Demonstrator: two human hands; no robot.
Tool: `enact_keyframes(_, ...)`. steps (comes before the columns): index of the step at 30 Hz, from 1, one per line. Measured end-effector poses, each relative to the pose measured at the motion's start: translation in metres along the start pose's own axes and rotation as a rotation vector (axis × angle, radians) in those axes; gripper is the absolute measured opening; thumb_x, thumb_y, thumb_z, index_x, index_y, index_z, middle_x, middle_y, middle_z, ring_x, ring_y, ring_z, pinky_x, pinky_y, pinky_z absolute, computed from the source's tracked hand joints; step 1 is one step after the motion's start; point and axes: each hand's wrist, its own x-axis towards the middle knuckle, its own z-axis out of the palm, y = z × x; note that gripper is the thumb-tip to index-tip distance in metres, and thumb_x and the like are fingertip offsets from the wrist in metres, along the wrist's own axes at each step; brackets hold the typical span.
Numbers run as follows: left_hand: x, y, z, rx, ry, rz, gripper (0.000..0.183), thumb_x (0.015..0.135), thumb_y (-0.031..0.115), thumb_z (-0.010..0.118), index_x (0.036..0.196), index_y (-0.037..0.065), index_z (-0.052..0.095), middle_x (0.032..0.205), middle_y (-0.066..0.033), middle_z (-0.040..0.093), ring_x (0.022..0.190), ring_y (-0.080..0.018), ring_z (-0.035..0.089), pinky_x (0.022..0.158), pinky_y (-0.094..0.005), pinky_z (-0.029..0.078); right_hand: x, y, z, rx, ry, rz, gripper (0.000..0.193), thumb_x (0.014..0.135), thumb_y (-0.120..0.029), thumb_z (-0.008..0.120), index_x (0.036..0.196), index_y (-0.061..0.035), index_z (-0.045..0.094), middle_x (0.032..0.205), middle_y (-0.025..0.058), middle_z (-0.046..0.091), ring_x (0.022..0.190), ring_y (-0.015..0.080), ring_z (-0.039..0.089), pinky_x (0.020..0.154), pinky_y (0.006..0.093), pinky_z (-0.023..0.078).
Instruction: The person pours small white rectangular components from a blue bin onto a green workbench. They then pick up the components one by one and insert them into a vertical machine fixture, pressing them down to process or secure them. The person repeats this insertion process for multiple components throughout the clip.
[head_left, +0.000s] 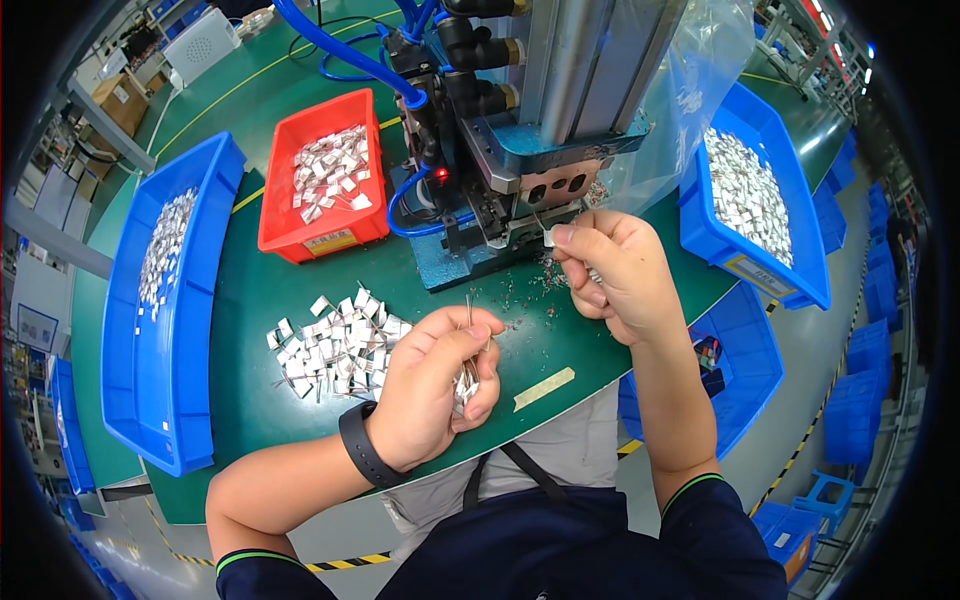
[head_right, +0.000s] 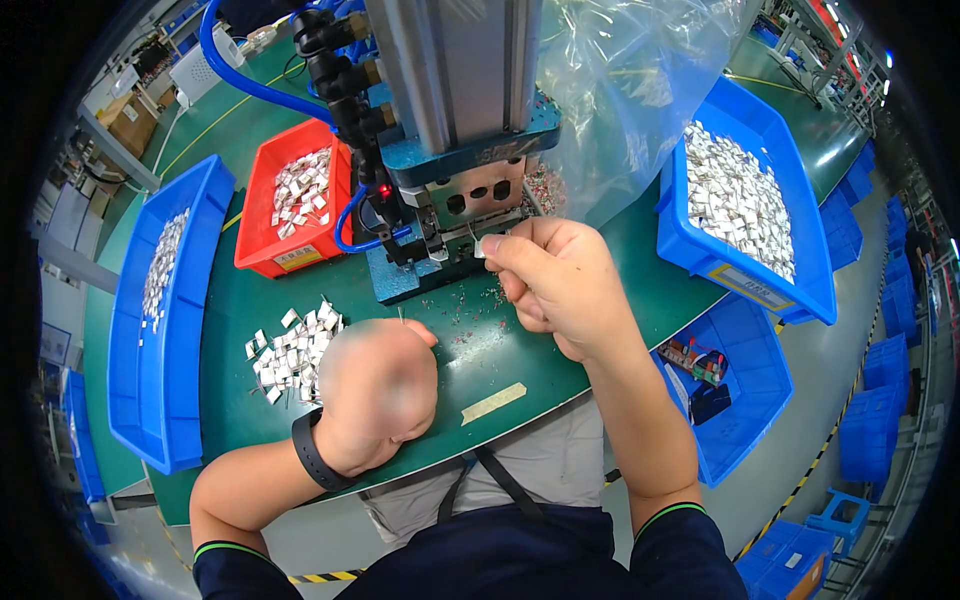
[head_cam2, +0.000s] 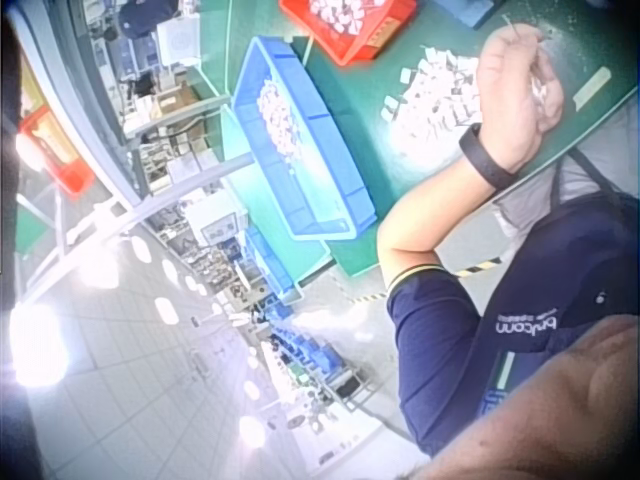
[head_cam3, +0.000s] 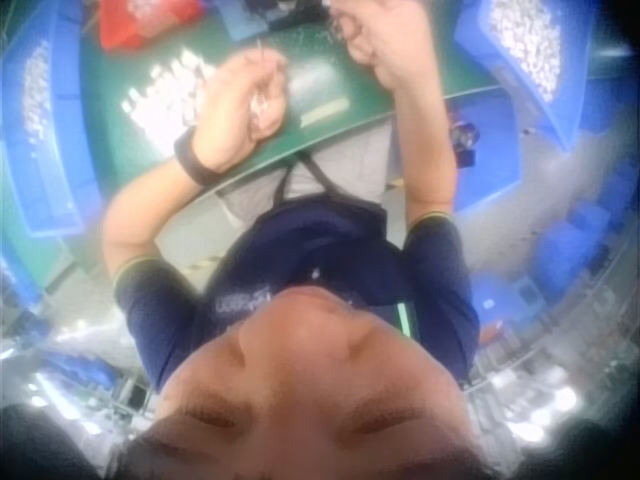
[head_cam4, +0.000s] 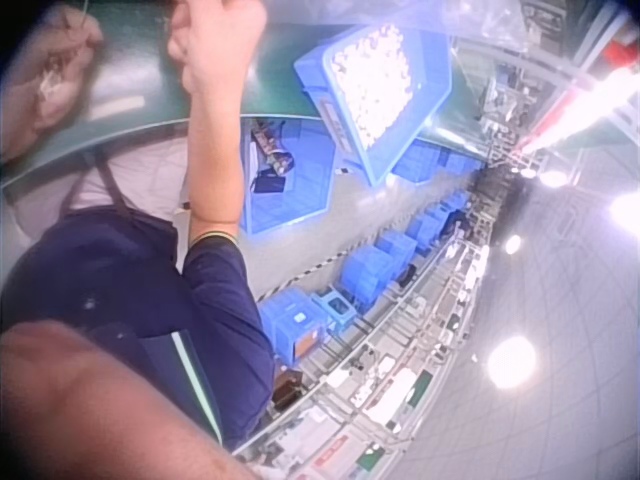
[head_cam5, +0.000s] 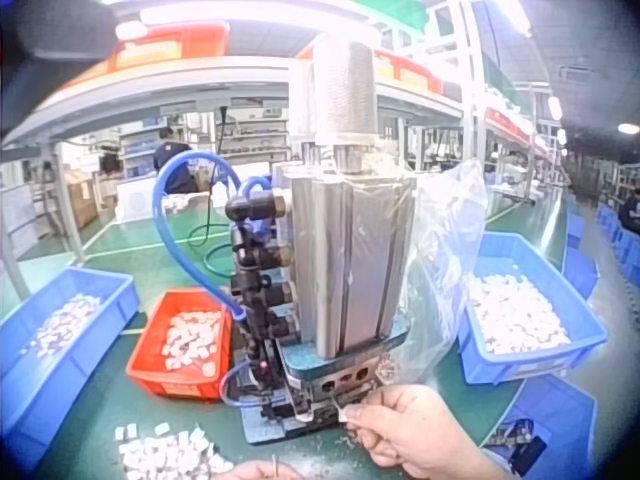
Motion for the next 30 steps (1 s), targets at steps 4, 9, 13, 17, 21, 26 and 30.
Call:
enact_keyframes(4,0.000,0.000,0.000,0.006,0.000,0.002,0.016,0.096,0.018,0.046,0.101,0.004,0.053,0.074,-0.0067,0.052,0.042,-0.0126,0.041,0.035,-0.0240,0.028,0.000,0.000,-0.001,0.002,-0.014,-0.003,0.018,0.083,-0.010,0.067,0.074,0.0014,0.056,0.057,0.0024,0.052,0.036,0.0024,0.034,0.032,0.0203,0.020)
enact_keyframes(9,0.000,0.000,0.000,0.008,0.002,-0.002,0.016,0.096,0.018,0.046,0.101,0.004,0.053,0.074,-0.0067,0.052,0.042,-0.0125,0.041,0.035,-0.0238,0.027,0.001,0.005,-0.004,-0.001,-0.067,-0.028,0.018,0.085,-0.011,0.067,0.076,0.0003,0.057,0.057,0.0022,0.052,0.038,0.0022,0.035,0.033,0.0198,0.020)
enact_keyframes(13,0.000,0.000,-0.001,0.000,-0.006,0.002,0.016,0.096,0.017,0.047,0.103,0.004,0.053,0.074,-0.0067,0.052,0.042,-0.0125,0.041,0.035,-0.0236,0.027,-0.008,0.009,-0.004,-0.052,-0.132,0.005,0.017,0.086,-0.013,0.067,0.079,-0.0005,0.058,0.058,0.0018,0.053,0.041,0.0014,0.036,0.035,0.0197,0.022)
enact_keyframes(17,0.000,0.001,0.001,0.014,0.008,0.002,0.016,0.097,0.018,0.048,0.104,0.005,0.054,0.074,-0.0062,0.052,0.042,-0.0123,0.041,0.035,-0.0234,0.028,-0.020,0.015,0.000,-0.171,-0.275,0.046,0.016,0.088,-0.015,0.067,0.081,-0.0024,0.060,0.060,-0.0003,0.054,0.044,0.0003,0.038,0.038,0.0189,0.025)
enact_keyframes(21,0.000,-0.001,0.001,0.029,0.005,0.026,0.016,0.097,0.020,0.050,0.104,0.006,0.054,0.074,-0.0056,0.052,0.041,-0.0115,0.041,0.035,-0.0229,0.028,-0.024,0.019,0.006,-0.295,-0.360,0.053,0.018,0.089,-0.018,0.066,0.080,-0.0038,0.060,0.061,-0.0019,0.054,0.047,-0.0003,0.040,0.040,0.0183,0.027)
enact_keyframes(26,0.000,-0.002,0.000,0.033,0.001,0.033,0.013,0.098,0.019,0.048,0.103,0.008,0.054,0.074,-0.0049,0.052,0.041,-0.0103,0.041,0.034,-0.0221,0.027,-0.023,0.022,0.006,-0.284,-0.412,0.075,0.019,0.090,-0.021,0.066,0.083,-0.0033,0.061,0.063,-0.0014,0.055,0.049,0.0000,0.041,0.041,0.0182,0.028)
enact_keyframes(30,0.000,-0.001,0.000,0.032,-0.011,0.037,0.012,0.099,0.017,0.047,0.103,0.008,0.054,0.074,-0.0046,0.052,0.041,-0.0099,0.040,0.034,-0.0215,0.028,-0.024,0.020,0.011,-0.276,-0.409,0.122,0.024,0.089,-0.026,0.068,0.085,-0.0033,0.061,0.064,-0.0009,0.056,0.049,0.0003,0.040,0.041,0.0183,0.028)
